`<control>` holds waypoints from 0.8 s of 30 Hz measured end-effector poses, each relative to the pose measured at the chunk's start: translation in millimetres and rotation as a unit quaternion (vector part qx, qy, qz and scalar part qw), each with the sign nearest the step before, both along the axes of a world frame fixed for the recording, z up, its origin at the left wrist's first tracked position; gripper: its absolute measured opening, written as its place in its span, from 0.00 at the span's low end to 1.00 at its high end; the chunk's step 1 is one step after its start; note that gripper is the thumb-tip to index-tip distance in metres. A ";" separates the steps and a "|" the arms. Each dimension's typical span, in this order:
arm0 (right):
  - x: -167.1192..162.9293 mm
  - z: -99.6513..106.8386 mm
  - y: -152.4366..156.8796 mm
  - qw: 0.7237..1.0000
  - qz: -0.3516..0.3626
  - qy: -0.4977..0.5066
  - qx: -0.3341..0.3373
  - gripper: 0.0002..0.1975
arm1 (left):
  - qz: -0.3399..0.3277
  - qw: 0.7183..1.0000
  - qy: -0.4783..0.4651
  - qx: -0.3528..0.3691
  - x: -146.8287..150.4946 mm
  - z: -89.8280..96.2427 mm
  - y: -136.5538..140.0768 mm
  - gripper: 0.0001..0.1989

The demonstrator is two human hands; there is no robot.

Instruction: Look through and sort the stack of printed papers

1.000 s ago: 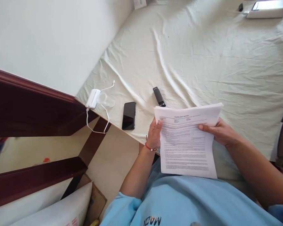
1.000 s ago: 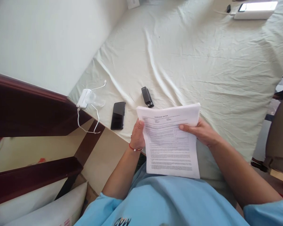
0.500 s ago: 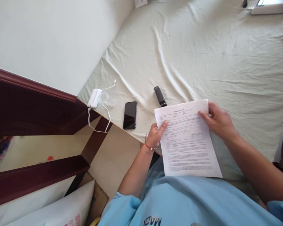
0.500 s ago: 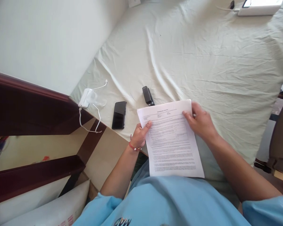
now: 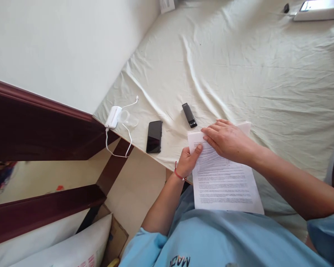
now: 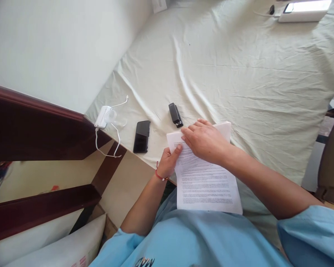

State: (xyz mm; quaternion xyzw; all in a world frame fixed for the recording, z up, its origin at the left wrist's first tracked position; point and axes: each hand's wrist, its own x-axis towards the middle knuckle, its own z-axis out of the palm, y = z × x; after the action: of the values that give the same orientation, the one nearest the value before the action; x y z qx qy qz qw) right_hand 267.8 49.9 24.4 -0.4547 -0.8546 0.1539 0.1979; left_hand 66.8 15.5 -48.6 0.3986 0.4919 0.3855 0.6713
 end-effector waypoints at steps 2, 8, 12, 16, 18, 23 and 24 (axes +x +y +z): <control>3.1 -0.9 1.0 1.000 -0.008 0.000 -0.016 0.18 | 0.007 1.000 0.012 -0.007 0.1 -0.5 0.6 0.32; 13.1 -11.6 29.5 0.989 -0.068 -0.021 -0.130 0.18 | 0.026 0.999 0.009 -0.023 4.6 -0.6 6.5 0.34; 2.3 -29.1 59.1 0.965 -0.070 -0.105 -0.228 0.18 | 0.090 0.995 -0.028 -0.045 5.5 -0.7 5.2 0.28; -12.4 -40.6 80.6 0.959 -0.043 -0.149 -0.237 0.19 | 0.127 0.985 -0.032 -0.108 1.6 -3.4 3.1 0.21; -17.3 -42.8 87.6 0.958 -0.037 -0.153 -0.238 0.19 | 0.142 0.980 -0.029 -0.136 0.0 -5.1 4.9 0.18; -21.6 -40.3 100.3 0.957 -0.030 -0.152 -0.245 0.18 | 0.168 0.966 -0.016 -0.197 0.2 -6.9 15.8 0.10; -21.7 -39.2 102.7 0.957 -0.029 -0.152 -0.247 0.18 | 0.171 0.964 -0.013 -0.205 0.6 -6.9 18.0 0.09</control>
State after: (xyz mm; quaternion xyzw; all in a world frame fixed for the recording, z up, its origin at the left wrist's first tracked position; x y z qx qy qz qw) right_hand 246.2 152.6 -14.8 -0.5323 -0.7963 0.2832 -0.0482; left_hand 67.4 33.4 -55.5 0.1572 0.6122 0.3911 0.6690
